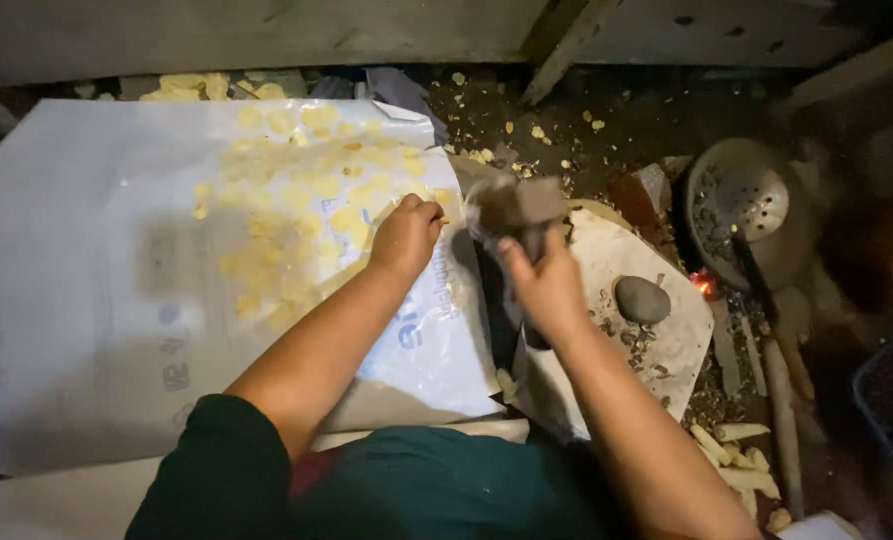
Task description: Cracking nut shells with a wooden mallet and sorting the kernels by hand
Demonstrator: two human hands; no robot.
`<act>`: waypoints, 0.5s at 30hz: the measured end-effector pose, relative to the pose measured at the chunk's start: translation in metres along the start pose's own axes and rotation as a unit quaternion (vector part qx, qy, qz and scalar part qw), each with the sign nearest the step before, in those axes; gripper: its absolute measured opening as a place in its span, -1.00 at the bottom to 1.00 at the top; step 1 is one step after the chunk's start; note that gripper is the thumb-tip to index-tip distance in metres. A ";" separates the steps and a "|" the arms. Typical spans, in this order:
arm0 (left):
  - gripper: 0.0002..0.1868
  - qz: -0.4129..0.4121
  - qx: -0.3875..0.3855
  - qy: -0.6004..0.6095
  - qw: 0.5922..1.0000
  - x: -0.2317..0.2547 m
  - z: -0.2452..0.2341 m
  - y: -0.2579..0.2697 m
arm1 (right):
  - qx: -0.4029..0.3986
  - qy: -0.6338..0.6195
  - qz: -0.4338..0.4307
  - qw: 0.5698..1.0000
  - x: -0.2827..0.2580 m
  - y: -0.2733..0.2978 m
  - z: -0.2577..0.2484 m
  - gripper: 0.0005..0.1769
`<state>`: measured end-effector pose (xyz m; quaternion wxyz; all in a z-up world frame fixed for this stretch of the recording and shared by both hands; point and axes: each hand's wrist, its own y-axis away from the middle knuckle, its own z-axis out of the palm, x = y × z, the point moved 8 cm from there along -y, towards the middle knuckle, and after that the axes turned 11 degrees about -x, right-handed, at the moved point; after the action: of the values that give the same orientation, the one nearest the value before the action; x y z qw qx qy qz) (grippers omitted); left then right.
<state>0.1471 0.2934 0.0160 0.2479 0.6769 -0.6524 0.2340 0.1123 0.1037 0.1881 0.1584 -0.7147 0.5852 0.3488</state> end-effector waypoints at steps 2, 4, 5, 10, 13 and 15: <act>-0.84 0.000 -0.009 -0.023 1.000 -0.001 0.004 0.001 | 0.069 -0.021 -0.078 0.994 0.001 -0.007 -0.015 -0.59; -0.84 0.006 -0.015 -0.049 0.999 0.001 -0.005 0.002 | 0.145 -0.044 -0.157 0.976 0.011 -0.018 -0.016 -0.66; -0.83 0.028 -0.002 -0.065 0.997 0.006 -0.014 0.007 | 0.113 -0.109 -0.178 0.971 0.026 -0.030 0.002 -0.79; -0.82 0.041 0.018 -0.048 0.998 0.004 -0.064 0.060 | -0.077 0.164 0.007 0.983 0.080 -0.069 0.105 -0.44; -0.81 0.122 0.094 -0.078 0.985 0.003 -0.071 0.090 | -0.126 0.145 0.068 0.979 0.072 -0.066 0.098 -0.19; -0.80 0.093 0.141 -0.156 0.973 -0.004 -0.073 0.098 | -0.159 0.090 0.085 0.980 0.072 -0.075 0.089 -0.16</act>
<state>0.0499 0.3410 0.0723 0.0226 0.6692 -0.7038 0.2373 0.1608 0.1282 0.0625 -0.0407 -0.7070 0.5928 0.3834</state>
